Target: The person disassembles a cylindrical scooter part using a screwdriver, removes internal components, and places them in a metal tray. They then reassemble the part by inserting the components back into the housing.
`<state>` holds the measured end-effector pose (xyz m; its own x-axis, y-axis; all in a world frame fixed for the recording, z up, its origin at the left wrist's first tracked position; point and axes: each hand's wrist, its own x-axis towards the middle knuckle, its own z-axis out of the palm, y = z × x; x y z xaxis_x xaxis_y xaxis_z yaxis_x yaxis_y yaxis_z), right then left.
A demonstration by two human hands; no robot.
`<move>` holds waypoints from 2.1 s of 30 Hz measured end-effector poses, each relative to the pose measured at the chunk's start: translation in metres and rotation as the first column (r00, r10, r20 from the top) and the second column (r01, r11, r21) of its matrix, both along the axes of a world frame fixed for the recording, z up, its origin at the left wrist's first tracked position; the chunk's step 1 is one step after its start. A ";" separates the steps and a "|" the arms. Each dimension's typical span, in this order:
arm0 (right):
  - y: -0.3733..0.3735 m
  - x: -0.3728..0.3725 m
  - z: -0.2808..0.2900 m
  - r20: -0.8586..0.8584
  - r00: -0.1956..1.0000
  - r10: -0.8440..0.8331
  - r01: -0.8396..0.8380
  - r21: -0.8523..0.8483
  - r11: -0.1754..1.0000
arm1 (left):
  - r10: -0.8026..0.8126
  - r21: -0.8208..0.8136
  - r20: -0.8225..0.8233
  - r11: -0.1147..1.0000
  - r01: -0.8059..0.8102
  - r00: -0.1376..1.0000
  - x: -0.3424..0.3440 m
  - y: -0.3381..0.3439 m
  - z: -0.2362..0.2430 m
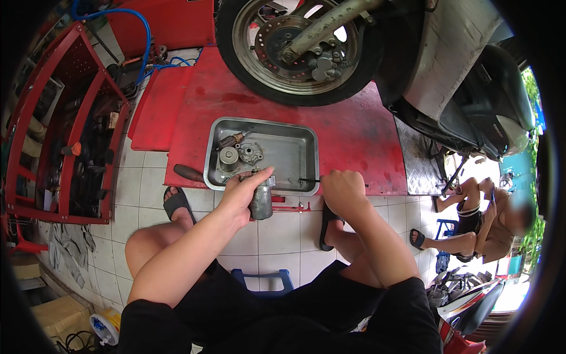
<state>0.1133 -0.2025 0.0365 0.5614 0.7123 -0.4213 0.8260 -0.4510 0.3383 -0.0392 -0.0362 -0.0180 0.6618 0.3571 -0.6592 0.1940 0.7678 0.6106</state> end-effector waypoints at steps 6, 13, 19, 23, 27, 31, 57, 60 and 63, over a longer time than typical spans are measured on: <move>-0.003 -0.007 0.019 -0.030 0.999 0.014 -0.013 0.027 1.000 | 0.028 0.015 -0.005 1.000 -0.028 1.000 0.000 0.001 -0.001; -0.002 0.001 -0.029 0.006 0.991 0.131 -0.127 0.291 0.948 | -0.006 -0.022 -0.020 1.000 0.005 1.000 0.004 -0.001 -0.002; 0.003 0.001 -0.019 -0.023 0.997 0.068 -0.065 0.119 0.991 | -0.006 0.018 -0.011 1.000 0.006 1.000 0.003 -0.001 -0.008; -0.001 0.002 -0.005 -0.025 0.999 0.028 -0.026 0.064 0.998 | -0.004 0.008 0.010 1.000 0.004 1.000 0.002 0.000 -0.008; -0.006 0.002 0.006 -0.014 1.000 0.023 -0.022 0.072 0.997 | 0.008 0.000 -0.013 1.000 -0.008 1.000 0.002 0.002 -0.002; -0.012 0.001 0.011 0.001 1.000 0.017 -0.017 0.074 0.997 | 0.025 -0.014 0.003 1.000 -0.025 1.000 0.003 0.003 0.002; -0.026 -0.018 0.029 -0.875 0.424 0.233 0.719 0.482 0.501 | 0.021 -0.228 0.792 0.937 0.264 0.610 -0.008 0.036 0.034; -0.023 -0.024 0.036 -0.722 0.599 0.346 0.533 0.682 0.500 | -0.129 -0.057 0.816 0.952 0.301 0.563 -0.010 0.045 0.040; -0.026 -0.023 0.035 -0.527 0.748 0.404 0.364 0.834 0.414 | -0.274 0.147 0.763 0.956 0.255 0.586 -0.013 0.048 0.050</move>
<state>0.0898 -0.2282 0.0711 0.4450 0.8655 0.2300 0.6417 -0.1290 -0.7560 -0.0524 0.0120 0.0317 0.9859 0.0888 0.1420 -0.1602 0.7468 0.6455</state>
